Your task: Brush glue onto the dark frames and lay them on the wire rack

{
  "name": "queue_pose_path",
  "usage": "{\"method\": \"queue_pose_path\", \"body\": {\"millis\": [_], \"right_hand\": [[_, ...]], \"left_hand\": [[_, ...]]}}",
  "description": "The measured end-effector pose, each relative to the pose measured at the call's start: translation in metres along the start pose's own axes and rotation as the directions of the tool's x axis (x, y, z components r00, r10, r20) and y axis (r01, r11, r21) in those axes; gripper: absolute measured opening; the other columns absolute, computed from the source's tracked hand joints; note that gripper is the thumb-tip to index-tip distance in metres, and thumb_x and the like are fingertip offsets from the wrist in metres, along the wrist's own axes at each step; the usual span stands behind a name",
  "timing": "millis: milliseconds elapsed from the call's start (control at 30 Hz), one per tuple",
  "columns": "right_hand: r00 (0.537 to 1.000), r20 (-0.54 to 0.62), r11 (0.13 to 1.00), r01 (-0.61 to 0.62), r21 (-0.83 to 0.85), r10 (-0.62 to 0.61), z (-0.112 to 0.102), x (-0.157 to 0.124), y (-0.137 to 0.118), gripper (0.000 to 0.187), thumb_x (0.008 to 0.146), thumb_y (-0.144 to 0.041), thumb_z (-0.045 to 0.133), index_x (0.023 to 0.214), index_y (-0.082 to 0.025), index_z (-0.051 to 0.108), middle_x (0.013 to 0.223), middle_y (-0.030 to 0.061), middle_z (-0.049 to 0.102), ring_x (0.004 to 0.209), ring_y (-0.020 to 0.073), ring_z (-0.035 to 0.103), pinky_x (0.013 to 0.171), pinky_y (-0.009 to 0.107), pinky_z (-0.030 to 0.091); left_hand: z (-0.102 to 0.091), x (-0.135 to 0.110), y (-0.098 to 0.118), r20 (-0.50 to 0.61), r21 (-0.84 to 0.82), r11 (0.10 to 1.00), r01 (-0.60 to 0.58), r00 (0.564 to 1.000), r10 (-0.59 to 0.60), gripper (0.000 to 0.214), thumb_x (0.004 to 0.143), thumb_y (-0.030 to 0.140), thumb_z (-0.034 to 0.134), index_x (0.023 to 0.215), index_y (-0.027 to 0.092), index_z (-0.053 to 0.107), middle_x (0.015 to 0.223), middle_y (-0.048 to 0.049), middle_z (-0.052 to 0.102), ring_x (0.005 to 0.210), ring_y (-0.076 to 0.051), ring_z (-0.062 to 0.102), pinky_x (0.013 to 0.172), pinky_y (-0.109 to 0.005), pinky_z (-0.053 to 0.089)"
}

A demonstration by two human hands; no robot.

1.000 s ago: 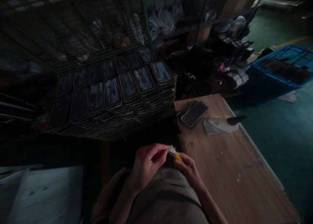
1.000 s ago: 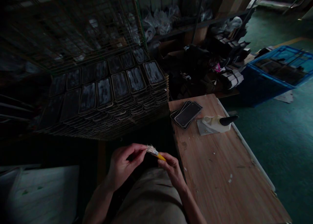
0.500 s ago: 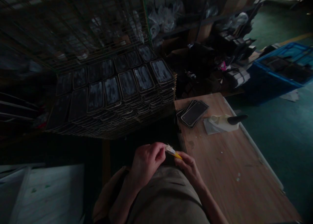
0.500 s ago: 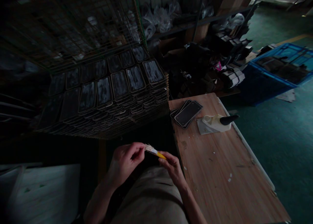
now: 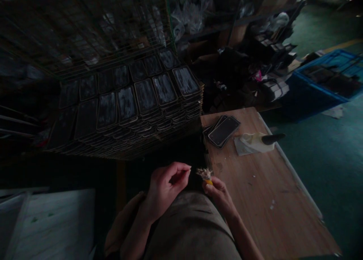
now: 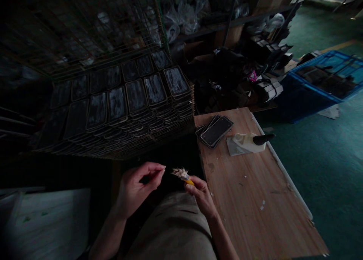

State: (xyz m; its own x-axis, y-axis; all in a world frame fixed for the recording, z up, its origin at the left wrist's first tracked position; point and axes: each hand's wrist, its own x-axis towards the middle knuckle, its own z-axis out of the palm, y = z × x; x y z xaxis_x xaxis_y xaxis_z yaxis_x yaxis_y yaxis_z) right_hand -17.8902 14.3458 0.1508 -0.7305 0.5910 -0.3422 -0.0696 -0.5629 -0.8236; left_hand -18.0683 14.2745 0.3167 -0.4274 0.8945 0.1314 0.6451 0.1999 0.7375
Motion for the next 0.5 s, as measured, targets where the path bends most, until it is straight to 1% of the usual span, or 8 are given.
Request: {"method": "queue_pose_path", "body": {"millis": [100,200,400,500], "right_hand": [[1.000,0.009,1.000,-0.013,0.016,0.013,0.0003,0.0003,-0.0014,0.025,0.077,-0.042,0.072,0.084,-0.018,0.067,0.067,-0.0026,0.048,0.061,0.0102,0.037,0.058,0.025,0.030],[1.000,0.016,1.000,-0.003,0.000,0.003,-0.0007,0.0007,-0.0005,0.025,0.077,-0.041,0.072,0.086,-0.019,0.068,0.068,-0.0022,0.049,0.062,0.0106,0.038,0.059,0.025,0.031],[1.000,0.013,1.000,-0.011,-0.022,0.011,-0.0051,0.0023,0.0043,0.027,0.077,-0.041,0.072,0.091,-0.019,0.069,0.070,-0.0010,0.052,0.064,0.0124,0.042,0.061,0.026,0.034],[1.000,0.008,1.000,-0.010,-0.030,0.010,-0.0063,0.0030,0.0053,0.026,0.077,-0.041,0.072,0.091,-0.019,0.069,0.071,-0.0011,0.053,0.065,0.0124,0.043,0.061,0.026,0.035]], "left_hand": [[0.0063,-0.0007,0.0034,0.049,-0.052,0.999,0.008,0.999,-0.006,0.010,0.087,0.021,0.061,0.095,0.022,0.067,0.072,0.0030,0.069,0.060,-0.007,0.061,0.062,-0.016,0.049],[0.0069,0.0011,0.0043,0.094,-0.082,0.997,0.010,0.996,-0.002,0.011,0.088,0.022,0.060,0.096,0.022,0.067,0.075,0.0018,0.070,0.063,-0.008,0.062,0.063,-0.016,0.049],[0.0093,0.0027,0.0013,0.120,-0.085,0.996,-0.004,0.993,0.014,0.014,0.088,0.022,0.060,0.100,0.022,0.067,0.071,0.0024,0.070,0.058,-0.008,0.060,0.059,-0.017,0.048],[0.0111,0.0028,-0.0014,0.155,-0.083,0.997,0.003,0.988,0.010,0.015,0.088,0.022,0.059,0.101,0.023,0.067,0.075,0.0018,0.071,0.060,-0.008,0.062,0.060,-0.017,0.048]]}}
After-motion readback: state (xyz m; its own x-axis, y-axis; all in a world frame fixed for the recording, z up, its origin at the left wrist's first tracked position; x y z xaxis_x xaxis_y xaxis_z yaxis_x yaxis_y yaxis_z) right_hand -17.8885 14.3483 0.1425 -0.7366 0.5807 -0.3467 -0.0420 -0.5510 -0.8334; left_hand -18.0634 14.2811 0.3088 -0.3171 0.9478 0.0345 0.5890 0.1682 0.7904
